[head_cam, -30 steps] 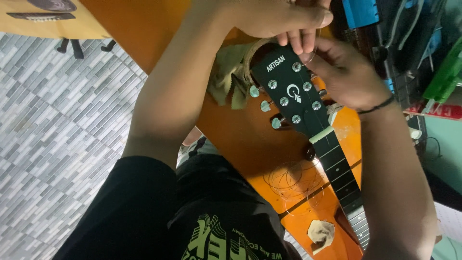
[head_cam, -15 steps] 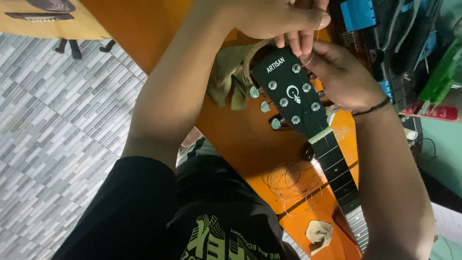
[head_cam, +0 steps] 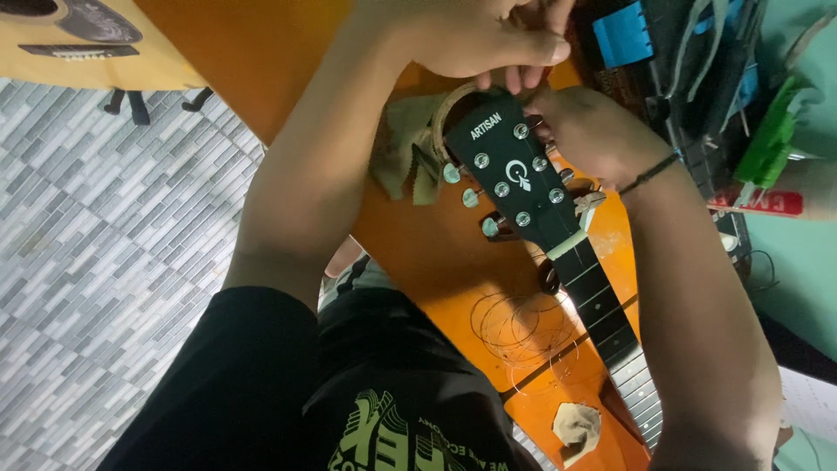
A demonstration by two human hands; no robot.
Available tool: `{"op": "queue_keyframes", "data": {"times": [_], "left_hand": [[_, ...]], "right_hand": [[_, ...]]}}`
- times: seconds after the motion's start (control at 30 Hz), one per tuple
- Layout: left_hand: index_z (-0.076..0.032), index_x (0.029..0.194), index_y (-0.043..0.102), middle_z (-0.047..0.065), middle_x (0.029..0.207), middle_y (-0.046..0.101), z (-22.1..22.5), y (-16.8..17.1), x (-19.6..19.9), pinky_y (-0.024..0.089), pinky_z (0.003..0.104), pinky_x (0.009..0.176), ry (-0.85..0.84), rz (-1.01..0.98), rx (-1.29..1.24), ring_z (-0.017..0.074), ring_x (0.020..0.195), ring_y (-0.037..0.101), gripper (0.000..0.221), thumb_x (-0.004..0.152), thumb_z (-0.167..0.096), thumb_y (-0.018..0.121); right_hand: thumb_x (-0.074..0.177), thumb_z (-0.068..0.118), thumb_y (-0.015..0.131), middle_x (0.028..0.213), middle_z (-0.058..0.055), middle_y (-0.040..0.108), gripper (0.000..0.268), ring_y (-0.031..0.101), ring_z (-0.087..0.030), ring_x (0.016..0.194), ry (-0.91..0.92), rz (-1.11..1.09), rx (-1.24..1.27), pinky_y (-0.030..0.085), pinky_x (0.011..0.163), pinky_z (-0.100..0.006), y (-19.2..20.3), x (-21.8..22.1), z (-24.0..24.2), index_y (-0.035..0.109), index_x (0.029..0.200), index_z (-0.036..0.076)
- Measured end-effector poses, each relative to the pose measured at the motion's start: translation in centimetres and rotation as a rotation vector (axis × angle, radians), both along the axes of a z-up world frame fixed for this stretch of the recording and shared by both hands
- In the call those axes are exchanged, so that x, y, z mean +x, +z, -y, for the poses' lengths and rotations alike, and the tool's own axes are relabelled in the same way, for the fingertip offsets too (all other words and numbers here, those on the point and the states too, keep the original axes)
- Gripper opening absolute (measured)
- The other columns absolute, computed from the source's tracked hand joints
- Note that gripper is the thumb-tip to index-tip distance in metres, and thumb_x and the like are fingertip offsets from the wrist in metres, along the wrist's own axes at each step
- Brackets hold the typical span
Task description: Attaching and winding new strings onto a guitar headstock and wiping the instrument.
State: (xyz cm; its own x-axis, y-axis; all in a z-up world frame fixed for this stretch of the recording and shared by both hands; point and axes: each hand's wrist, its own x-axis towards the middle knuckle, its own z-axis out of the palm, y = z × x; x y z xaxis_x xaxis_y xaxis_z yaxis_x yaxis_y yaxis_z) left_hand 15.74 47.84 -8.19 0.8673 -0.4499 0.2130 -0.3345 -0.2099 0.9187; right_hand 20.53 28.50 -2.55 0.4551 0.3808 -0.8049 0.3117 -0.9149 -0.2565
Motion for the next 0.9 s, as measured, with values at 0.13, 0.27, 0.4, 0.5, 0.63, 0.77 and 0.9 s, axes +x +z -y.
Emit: {"op": "queue_keyframes", "data": {"times": [0.13,0.27,0.4,0.5,0.63,0.77,0.9], "left_hand": [[-0.009,0.103,0.046,0.010,0.092,0.071,-0.3,1.1,-0.3,0.064,0.023,0.054,0.029,-0.046,0.035,0.0162,0.081,0.077,0.016,0.114,-0.020,0.047],[-0.010,0.100,0.048,0.007,0.091,0.070,-0.5,0.3,-0.2,0.063,0.022,0.055,0.074,-0.146,0.069,0.0147,0.075,0.074,0.016,0.112,-0.020,0.050],[-0.013,0.093,0.054,0.005,0.094,0.074,-1.2,0.8,-0.8,0.062,0.023,0.060,0.132,-0.246,0.140,0.0139,0.080,0.074,0.019,0.109,-0.019,0.061],[-0.013,0.094,0.056,0.004,0.096,0.073,-1.3,1.4,-0.7,0.062,0.024,0.065,0.121,-0.357,0.186,0.0145,0.085,0.072,0.017,0.107,-0.023,0.061],[-0.016,0.103,0.057,0.001,0.099,0.071,-1.5,1.2,-0.7,0.059,0.024,0.068,0.110,-0.404,0.215,0.0124,0.086,0.068,0.016,0.107,-0.031,0.059],[-0.016,0.101,0.061,0.000,0.099,0.074,-1.8,1.3,-0.9,0.061,0.023,0.071,0.132,-0.446,0.162,0.0115,0.085,0.070,0.014,0.105,-0.029,0.065],[-0.015,0.098,0.064,-0.001,0.093,0.075,-2.0,2.4,-1.1,0.061,0.021,0.070,0.113,-0.479,0.153,0.0080,0.081,0.070,0.014,0.105,-0.026,0.067]], "right_hand": [[0.108,0.023,0.032,0.102,-0.011,0.060,0.027,0.057,-0.025,0.089,-0.012,0.020,-0.045,0.046,0.078,-0.038,0.3,-0.1,-0.7,0.055,0.111,0.009],[0.101,0.006,0.042,0.141,-0.014,0.056,0.036,0.059,-0.029,0.126,0.343,0.089,0.029,0.052,0.100,-0.051,-3.6,2.8,3.4,0.055,0.135,0.008],[0.113,0.026,0.044,0.091,0.000,0.049,0.016,0.054,-0.013,0.087,-0.095,-0.155,0.230,0.053,0.089,-0.030,0.9,0.6,2.6,0.054,0.109,0.014],[0.109,0.042,0.035,0.105,-0.004,0.061,0.039,0.057,-0.020,0.098,-0.251,-0.037,0.066,0.045,0.092,-0.037,3.5,-1.6,-0.2,0.060,0.112,0.013],[0.121,0.043,0.028,0.069,-0.001,0.034,0.057,0.034,-0.019,0.061,-0.058,0.000,-0.021,0.033,0.064,-0.037,1.9,-0.6,-0.4,0.042,0.075,0.014],[0.109,0.030,0.032,0.099,-0.010,0.066,0.035,0.070,-0.025,0.095,-0.081,-0.059,-0.097,0.048,0.081,-0.040,0.8,0.2,-0.9,0.062,0.108,0.010],[0.103,0.037,0.030,0.121,-0.009,0.068,0.044,0.070,-0.024,0.097,-0.224,-0.053,-0.168,0.045,0.087,-0.044,1.5,-0.2,-2.1,0.062,0.121,0.012]]}}
